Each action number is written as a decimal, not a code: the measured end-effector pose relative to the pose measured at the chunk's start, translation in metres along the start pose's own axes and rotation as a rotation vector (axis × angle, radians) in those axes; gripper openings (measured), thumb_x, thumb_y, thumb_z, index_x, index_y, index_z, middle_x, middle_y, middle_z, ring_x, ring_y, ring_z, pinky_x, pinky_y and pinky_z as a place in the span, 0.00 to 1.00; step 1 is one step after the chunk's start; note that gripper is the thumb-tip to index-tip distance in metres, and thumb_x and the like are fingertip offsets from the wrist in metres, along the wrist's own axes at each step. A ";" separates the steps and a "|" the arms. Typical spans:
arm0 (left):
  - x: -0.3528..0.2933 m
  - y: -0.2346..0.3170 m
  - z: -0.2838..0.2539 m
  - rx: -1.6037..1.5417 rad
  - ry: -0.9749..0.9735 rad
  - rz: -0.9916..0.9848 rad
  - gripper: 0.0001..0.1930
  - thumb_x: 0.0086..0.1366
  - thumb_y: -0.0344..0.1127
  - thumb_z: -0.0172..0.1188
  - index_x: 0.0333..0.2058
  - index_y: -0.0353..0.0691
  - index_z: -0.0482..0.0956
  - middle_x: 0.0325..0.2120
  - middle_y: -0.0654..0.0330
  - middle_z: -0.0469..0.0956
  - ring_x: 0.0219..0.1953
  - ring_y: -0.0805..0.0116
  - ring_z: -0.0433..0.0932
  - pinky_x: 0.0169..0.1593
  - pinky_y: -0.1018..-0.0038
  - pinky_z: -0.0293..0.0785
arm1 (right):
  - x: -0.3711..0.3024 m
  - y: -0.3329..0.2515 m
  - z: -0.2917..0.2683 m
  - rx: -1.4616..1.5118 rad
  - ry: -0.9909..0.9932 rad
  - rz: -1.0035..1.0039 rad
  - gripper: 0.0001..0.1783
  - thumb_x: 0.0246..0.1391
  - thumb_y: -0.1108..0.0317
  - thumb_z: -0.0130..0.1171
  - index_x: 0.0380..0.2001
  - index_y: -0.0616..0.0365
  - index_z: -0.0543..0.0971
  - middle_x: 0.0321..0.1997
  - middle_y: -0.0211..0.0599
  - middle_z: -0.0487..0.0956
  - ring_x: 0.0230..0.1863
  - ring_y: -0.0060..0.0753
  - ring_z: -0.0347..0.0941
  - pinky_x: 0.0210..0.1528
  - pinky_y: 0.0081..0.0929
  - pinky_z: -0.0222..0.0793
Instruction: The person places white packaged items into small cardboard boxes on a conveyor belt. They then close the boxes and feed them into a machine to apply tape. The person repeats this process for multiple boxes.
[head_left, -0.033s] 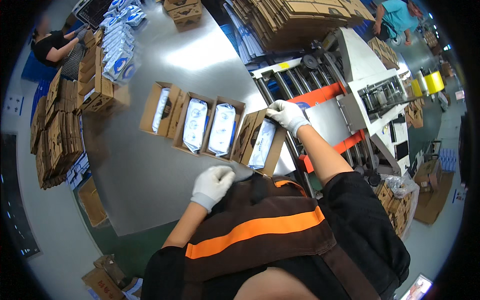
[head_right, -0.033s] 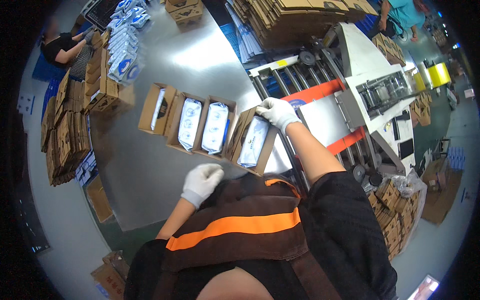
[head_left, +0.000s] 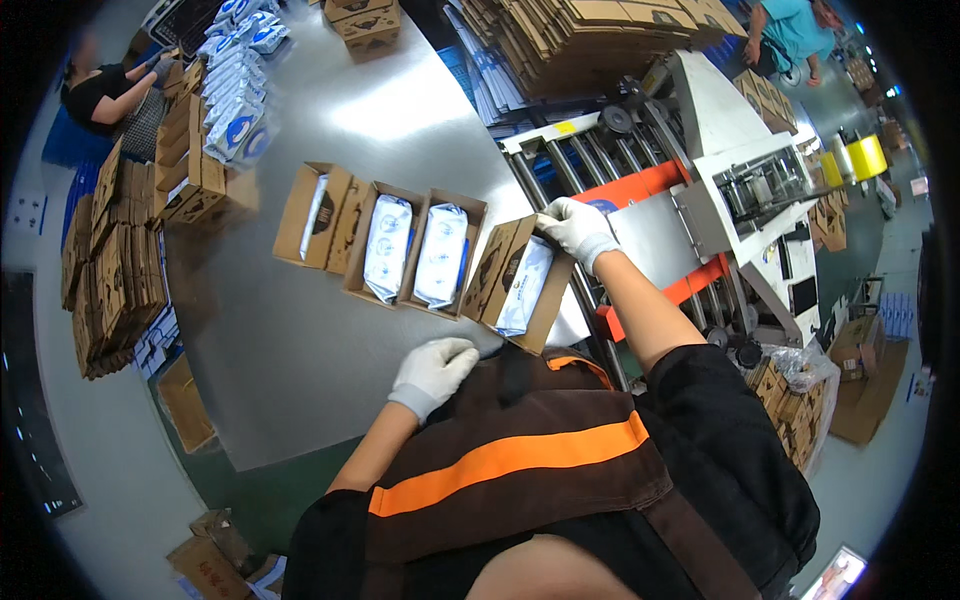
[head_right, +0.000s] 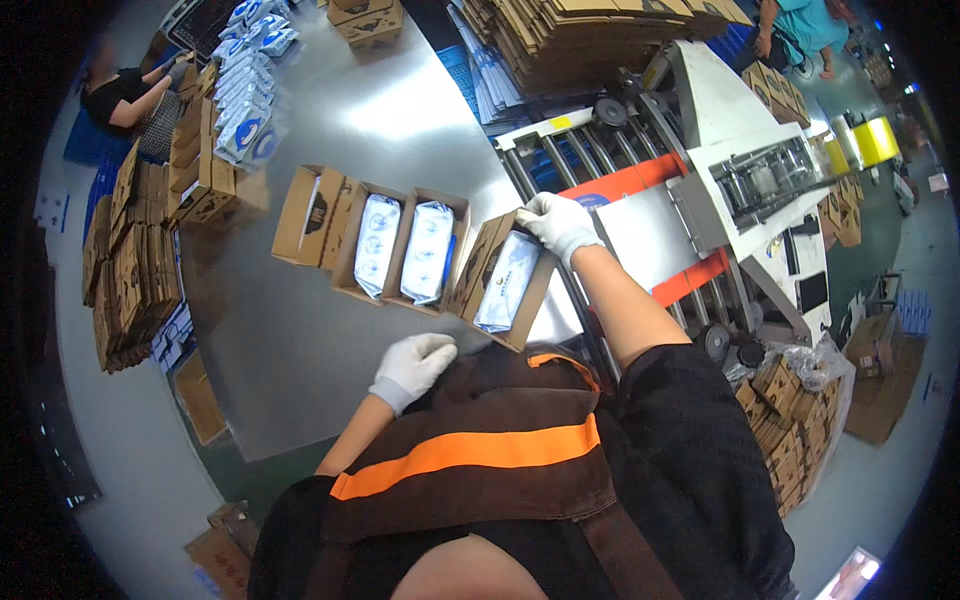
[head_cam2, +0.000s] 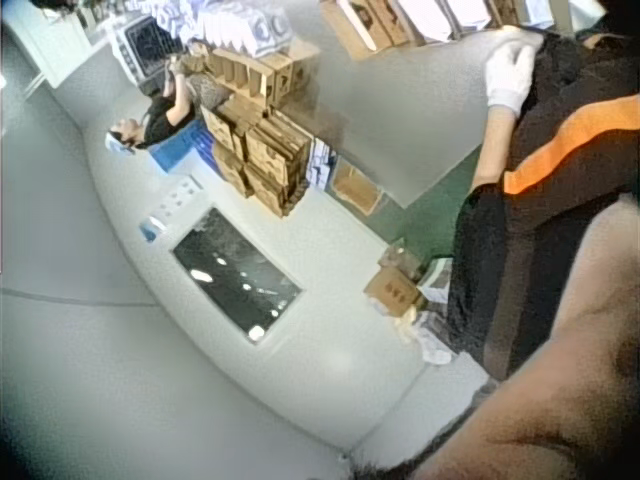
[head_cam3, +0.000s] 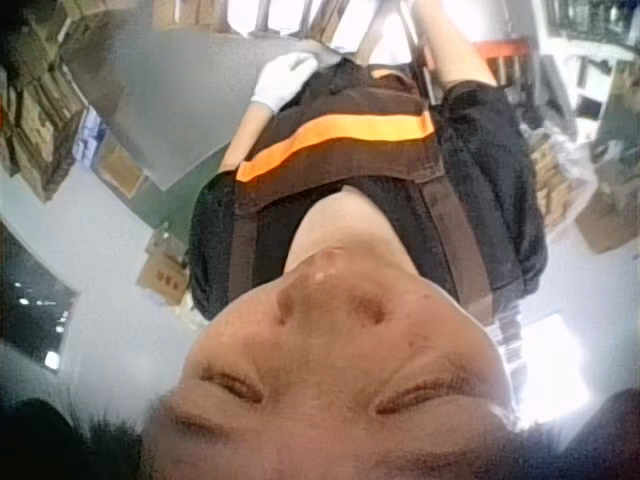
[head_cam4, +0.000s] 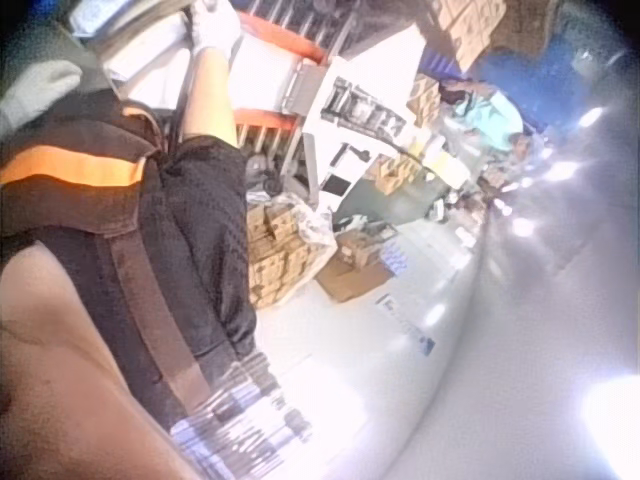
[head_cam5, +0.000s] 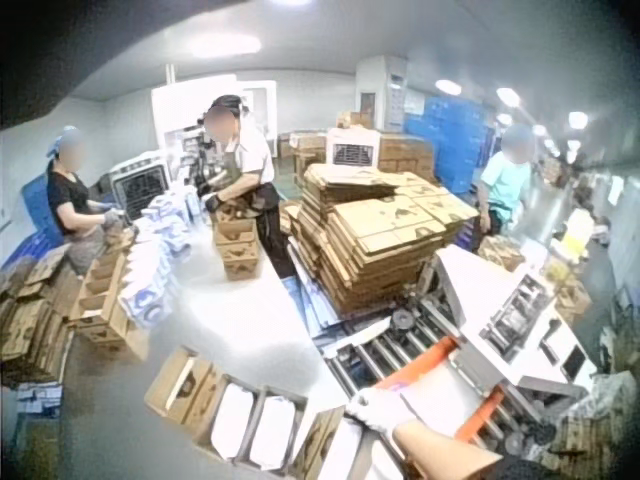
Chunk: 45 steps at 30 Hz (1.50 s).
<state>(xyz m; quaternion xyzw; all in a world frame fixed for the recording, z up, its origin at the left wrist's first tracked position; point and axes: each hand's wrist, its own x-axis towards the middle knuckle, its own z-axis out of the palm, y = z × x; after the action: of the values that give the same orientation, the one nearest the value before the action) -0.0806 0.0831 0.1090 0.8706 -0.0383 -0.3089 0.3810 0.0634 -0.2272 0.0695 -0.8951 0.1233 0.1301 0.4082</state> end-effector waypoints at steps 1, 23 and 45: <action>0.001 0.003 0.013 -0.052 -0.042 0.015 0.23 0.68 0.48 0.63 0.52 0.35 0.82 0.51 0.50 0.83 0.55 0.60 0.81 0.61 0.68 0.73 | -0.008 -0.006 -0.006 -0.065 0.001 0.058 0.21 0.56 0.46 0.68 0.33 0.54 0.83 0.28 0.38 0.84 0.30 0.32 0.80 0.38 0.31 0.75; 0.080 0.053 0.050 0.445 -0.058 0.076 0.27 0.70 0.50 0.58 0.58 0.36 0.74 0.47 0.46 0.78 0.50 0.47 0.79 0.55 0.59 0.75 | -0.025 0.059 0.025 0.527 -0.584 0.116 0.19 0.59 0.56 0.68 0.45 0.60 0.84 0.36 0.40 0.85 0.33 0.31 0.80 0.42 0.26 0.78; 0.152 -0.017 0.104 -0.084 0.168 -0.331 0.43 0.68 0.69 0.52 0.68 0.41 0.60 0.43 0.50 0.79 0.33 0.59 0.74 0.36 0.67 0.69 | -0.067 0.063 0.047 -0.436 0.069 -0.818 0.40 0.58 0.44 0.57 0.62 0.67 0.69 0.69 0.62 0.66 0.73 0.60 0.58 0.74 0.51 0.51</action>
<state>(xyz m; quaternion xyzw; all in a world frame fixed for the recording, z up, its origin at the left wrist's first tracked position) -0.0197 -0.0173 -0.0340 0.8711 0.1502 -0.2949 0.3628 -0.0259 -0.2239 0.0184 -0.9389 -0.2566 -0.0487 0.2240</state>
